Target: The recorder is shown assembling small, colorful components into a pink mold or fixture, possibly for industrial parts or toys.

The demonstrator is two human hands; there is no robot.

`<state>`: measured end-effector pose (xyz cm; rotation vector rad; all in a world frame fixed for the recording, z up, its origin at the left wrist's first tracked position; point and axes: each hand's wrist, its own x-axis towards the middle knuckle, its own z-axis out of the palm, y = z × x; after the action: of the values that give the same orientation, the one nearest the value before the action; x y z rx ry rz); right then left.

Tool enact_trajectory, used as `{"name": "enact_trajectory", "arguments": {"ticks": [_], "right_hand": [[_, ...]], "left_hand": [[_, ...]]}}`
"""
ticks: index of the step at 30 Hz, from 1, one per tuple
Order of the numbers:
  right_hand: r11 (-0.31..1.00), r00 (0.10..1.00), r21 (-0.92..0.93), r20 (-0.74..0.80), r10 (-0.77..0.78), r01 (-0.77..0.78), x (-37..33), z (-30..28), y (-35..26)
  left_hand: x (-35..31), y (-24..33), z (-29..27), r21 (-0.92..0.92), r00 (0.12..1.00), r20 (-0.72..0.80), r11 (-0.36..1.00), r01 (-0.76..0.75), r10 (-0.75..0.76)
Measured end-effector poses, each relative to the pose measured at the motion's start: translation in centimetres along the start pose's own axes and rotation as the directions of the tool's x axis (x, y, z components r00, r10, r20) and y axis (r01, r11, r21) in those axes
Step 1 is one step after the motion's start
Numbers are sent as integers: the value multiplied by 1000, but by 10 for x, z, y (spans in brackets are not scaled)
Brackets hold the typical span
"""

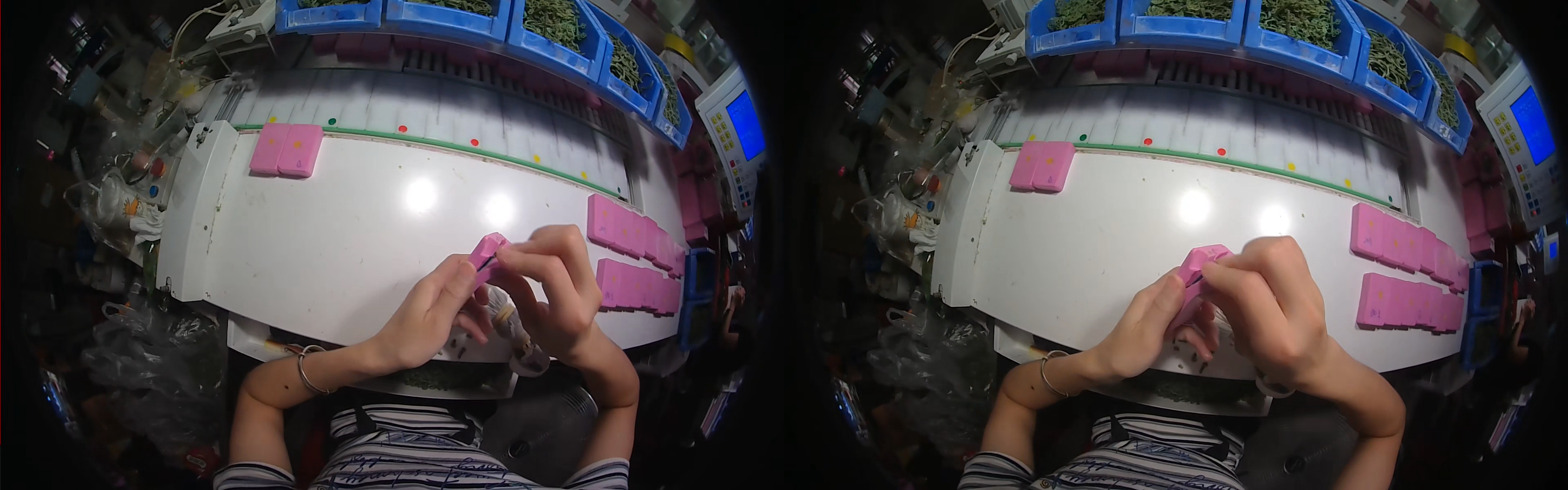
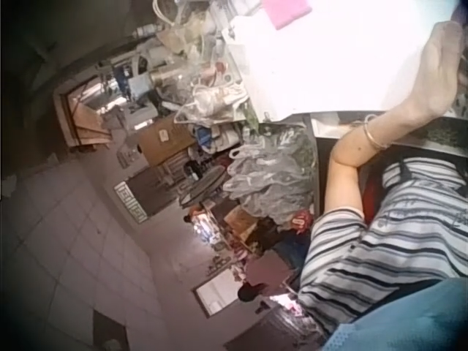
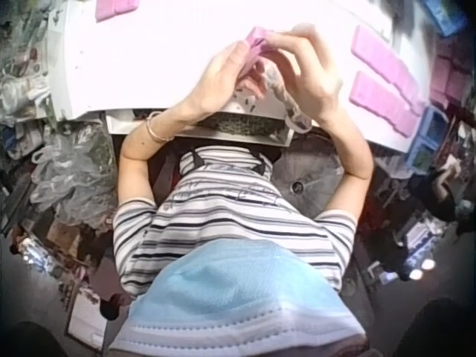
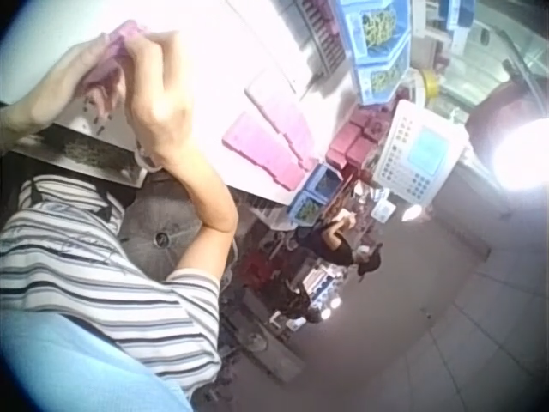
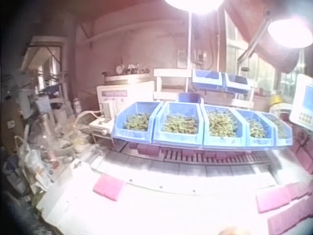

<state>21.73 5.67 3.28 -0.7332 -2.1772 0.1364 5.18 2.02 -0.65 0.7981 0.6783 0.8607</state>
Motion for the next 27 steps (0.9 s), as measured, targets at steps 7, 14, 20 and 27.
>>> {"name": "enact_trajectory", "arguments": {"ticks": [7, 14, 20, 27], "right_hand": [[995, 996, -28, 5, -91, 91, -9, 1, -14], [995, 978, 69, 188, -90, 78, -34, 29, -49], [937, 941, 268, 307, 139, -226, -23, 27, -59], [793, 865, 358, 99, 493, -493, -5, 19, -48]], "left_hand": [[5, -5, -1, -36, 991, -134, 999, 25, -30], [19, 3, -12, -440, 958, -243, 897, 29, -150], [13, -5, -19, -395, 943, -289, 918, 41, -166], [3, 3, -9, -122, 930, -366, 992, -18, -28]]}}
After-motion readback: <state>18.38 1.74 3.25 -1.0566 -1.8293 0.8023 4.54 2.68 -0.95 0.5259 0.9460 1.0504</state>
